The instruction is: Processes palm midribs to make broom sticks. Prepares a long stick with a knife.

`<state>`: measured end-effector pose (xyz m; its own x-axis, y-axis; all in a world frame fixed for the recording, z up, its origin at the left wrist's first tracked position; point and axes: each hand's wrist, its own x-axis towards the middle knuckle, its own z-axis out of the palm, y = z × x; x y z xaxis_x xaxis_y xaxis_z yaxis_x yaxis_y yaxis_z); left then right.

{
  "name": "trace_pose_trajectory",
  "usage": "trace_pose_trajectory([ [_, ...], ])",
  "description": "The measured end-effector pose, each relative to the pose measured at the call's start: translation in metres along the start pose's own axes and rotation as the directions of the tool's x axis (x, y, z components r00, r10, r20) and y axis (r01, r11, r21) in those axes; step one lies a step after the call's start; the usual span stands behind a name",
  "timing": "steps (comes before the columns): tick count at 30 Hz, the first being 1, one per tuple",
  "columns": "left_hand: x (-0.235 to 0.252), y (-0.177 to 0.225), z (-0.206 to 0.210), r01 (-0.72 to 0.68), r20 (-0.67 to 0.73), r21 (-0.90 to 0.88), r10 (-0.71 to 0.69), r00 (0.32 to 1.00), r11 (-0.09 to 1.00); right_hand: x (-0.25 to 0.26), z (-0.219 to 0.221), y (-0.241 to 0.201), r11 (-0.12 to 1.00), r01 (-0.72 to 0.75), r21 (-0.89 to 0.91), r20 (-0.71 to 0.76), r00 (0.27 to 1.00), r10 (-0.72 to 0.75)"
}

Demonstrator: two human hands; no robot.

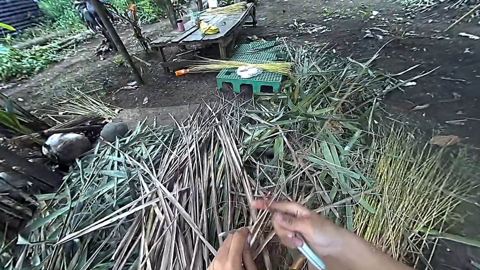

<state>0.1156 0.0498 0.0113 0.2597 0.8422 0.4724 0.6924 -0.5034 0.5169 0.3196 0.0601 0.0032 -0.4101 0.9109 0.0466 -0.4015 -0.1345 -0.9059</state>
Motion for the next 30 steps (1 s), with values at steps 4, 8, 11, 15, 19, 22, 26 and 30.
trace_pose_trajectory([
  [4, 0.001, 0.002, 0.002, -0.067, -0.024, -0.023, 0.066, 0.998, 0.998, -0.002, 0.005, 0.003, 1.0, -0.005, 0.015, 0.028, 1.0, 0.004],
  [8, 0.002, 0.0, 0.001, -0.128, -0.061, 0.0, 0.128, 0.99, 0.992, -0.004, -0.01, -0.009, 0.992, 0.125, -0.007, -0.196, 0.973, -0.124],
  [11, 0.004, 0.0, 0.001, -0.13, -0.055, -0.008, 0.129, 0.99, 0.992, -0.005, -0.018, -0.016, 0.984, 0.18, -0.003, -0.321, 0.931, -0.172],
  [15, 0.004, 0.002, 0.001, -0.087, -0.04, 0.008, 0.088, 0.995, 0.996, -0.007, -0.02, -0.021, 0.98, 0.199, 0.027, -0.348, 0.92, -0.178],
  [19, 0.004, 0.001, 0.003, -0.086, -0.032, -0.018, 0.085, 0.996, 0.996, -0.011, -0.013, -0.015, 0.992, 0.126, 0.017, -0.138, 0.983, -0.122],
  [22, 0.003, 0.001, 0.003, -0.057, -0.009, -0.037, 0.057, 0.998, 0.998, -0.01, -0.011, -0.01, 0.994, 0.111, 0.021, -0.105, 0.989, -0.108],
  [26, 0.005, 0.006, 0.008, -0.028, 0.044, -0.077, 0.031, 0.999, 0.997, -0.01, -0.006, -0.007, 0.993, 0.11, -0.047, -0.106, 0.988, -0.114],
  [30, 0.011, 0.011, 0.018, -0.083, -0.057, -0.109, 0.077, 0.995, 0.991, -0.006, 0.013, 0.0, 0.952, 0.112, -0.286, -0.089, 0.986, -0.142],
])
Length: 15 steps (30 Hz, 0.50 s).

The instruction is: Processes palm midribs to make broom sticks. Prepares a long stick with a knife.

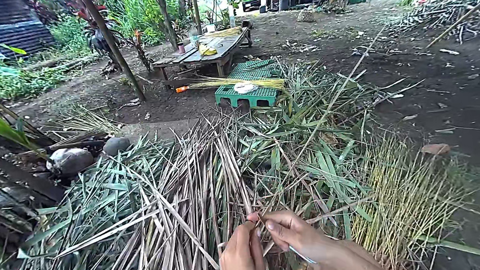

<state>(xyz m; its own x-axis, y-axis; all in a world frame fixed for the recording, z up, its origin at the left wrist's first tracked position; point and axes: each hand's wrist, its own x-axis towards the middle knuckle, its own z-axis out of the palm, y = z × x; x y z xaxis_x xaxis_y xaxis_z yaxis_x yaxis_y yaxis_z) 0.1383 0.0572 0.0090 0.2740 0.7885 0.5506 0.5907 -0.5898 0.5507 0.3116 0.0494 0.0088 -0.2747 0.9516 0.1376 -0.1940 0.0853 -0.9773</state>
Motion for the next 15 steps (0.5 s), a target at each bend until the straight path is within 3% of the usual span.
trace_pose_trajectory([
  [4, 0.0, -0.002, 0.0, 0.001, -0.034, -0.022, -0.001, 0.999, 1.0, 0.0, 0.008, 0.006, 0.948, 0.114, -0.299, -0.039, 0.991, -0.131],
  [6, -0.001, -0.002, -0.002, 0.009, -0.02, -0.041, -0.009, 1.0, 0.999, 0.001, 0.012, 0.006, 0.939, 0.094, -0.331, -0.105, 0.985, -0.136],
  [11, -0.003, 0.002, -0.009, 0.02, 0.023, -0.045, -0.019, 1.0, 0.999, 0.002, 0.007, 0.006, 0.963, 0.04, -0.265, -0.322, 0.938, -0.128],
  [15, -0.005, 0.005, -0.008, 0.035, 0.055, -0.043, -0.032, 0.998, 0.998, 0.0, 0.007, 0.005, 0.991, -0.004, -0.133, -0.355, 0.934, -0.044],
])
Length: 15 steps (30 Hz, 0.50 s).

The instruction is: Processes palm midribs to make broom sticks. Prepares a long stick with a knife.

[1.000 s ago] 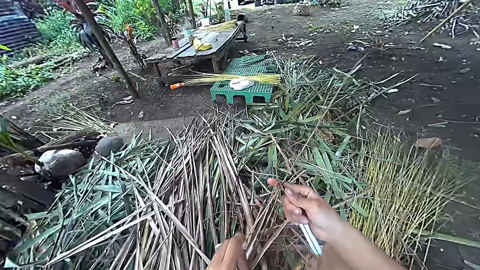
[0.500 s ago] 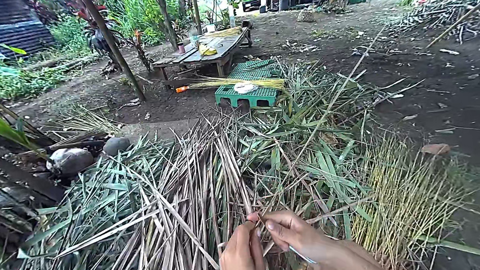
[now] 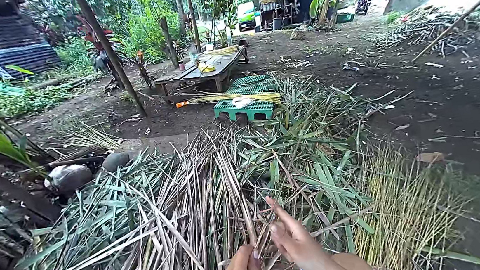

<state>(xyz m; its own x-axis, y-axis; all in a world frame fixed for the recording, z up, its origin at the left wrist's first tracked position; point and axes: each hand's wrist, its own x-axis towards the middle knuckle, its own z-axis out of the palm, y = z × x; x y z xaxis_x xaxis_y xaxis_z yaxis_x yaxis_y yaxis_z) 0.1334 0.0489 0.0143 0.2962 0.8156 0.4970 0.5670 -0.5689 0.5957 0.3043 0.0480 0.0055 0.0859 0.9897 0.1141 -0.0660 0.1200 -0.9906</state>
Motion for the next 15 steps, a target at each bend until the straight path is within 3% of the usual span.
trace_pose_trajectory([
  [5, -0.003, -0.001, -0.002, 0.007, 0.023, -0.023, -0.006, 1.0, 1.0, -0.001, 0.006, 0.001, 0.989, 0.113, -0.095, -0.097, 0.988, -0.122],
  [9, -0.004, -0.001, -0.002, 0.014, 0.029, -0.037, -0.013, 0.999, 0.999, 0.0, -0.009, 0.003, 0.971, 0.144, -0.189, 0.021, 0.989, -0.143],
  [15, -0.005, -0.001, -0.004, 0.039, 0.05, -0.075, -0.035, 0.998, 0.996, 0.001, -0.023, 0.002, 0.975, 0.161, -0.156, 0.135, 0.981, -0.14],
])
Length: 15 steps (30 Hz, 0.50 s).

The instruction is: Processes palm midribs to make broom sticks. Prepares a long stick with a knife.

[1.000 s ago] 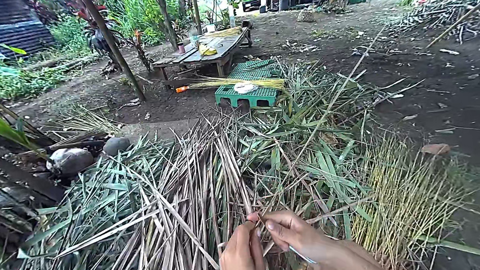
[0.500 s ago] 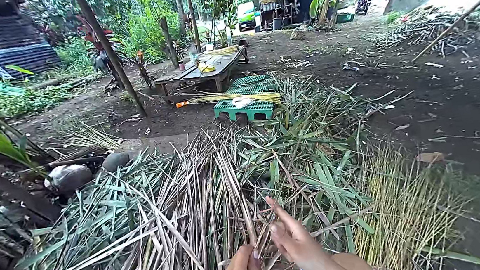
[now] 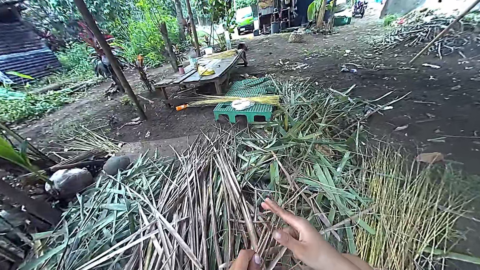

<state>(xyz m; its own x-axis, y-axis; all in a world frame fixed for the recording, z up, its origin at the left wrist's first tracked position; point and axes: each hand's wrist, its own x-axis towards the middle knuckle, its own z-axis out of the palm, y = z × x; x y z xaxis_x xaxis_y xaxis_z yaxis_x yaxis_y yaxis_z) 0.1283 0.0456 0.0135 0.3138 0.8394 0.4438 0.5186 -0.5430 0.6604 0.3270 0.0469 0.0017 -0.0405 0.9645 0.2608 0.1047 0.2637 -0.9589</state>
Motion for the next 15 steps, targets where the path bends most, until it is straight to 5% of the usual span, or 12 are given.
trace_pose_trajectory([
  [6, 0.0, 0.002, -0.001, 0.005, 0.05, -0.052, -0.003, 0.999, 0.999, 0.002, -0.008, 0.008, 0.969, 0.063, -0.24, -0.158, 0.982, -0.103],
  [9, 0.0, 0.001, -0.003, 0.022, 0.056, -0.079, -0.017, 0.998, 0.997, 0.005, -0.02, 0.005, 0.981, 0.011, -0.194, -0.213, 0.976, -0.053],
  [15, 0.002, -0.002, -0.002, 0.063, 0.085, -0.064, -0.058, 0.995, 0.996, -0.004, 0.003, 0.0, 1.0, 0.019, -0.007, 0.066, 0.998, -0.019],
])
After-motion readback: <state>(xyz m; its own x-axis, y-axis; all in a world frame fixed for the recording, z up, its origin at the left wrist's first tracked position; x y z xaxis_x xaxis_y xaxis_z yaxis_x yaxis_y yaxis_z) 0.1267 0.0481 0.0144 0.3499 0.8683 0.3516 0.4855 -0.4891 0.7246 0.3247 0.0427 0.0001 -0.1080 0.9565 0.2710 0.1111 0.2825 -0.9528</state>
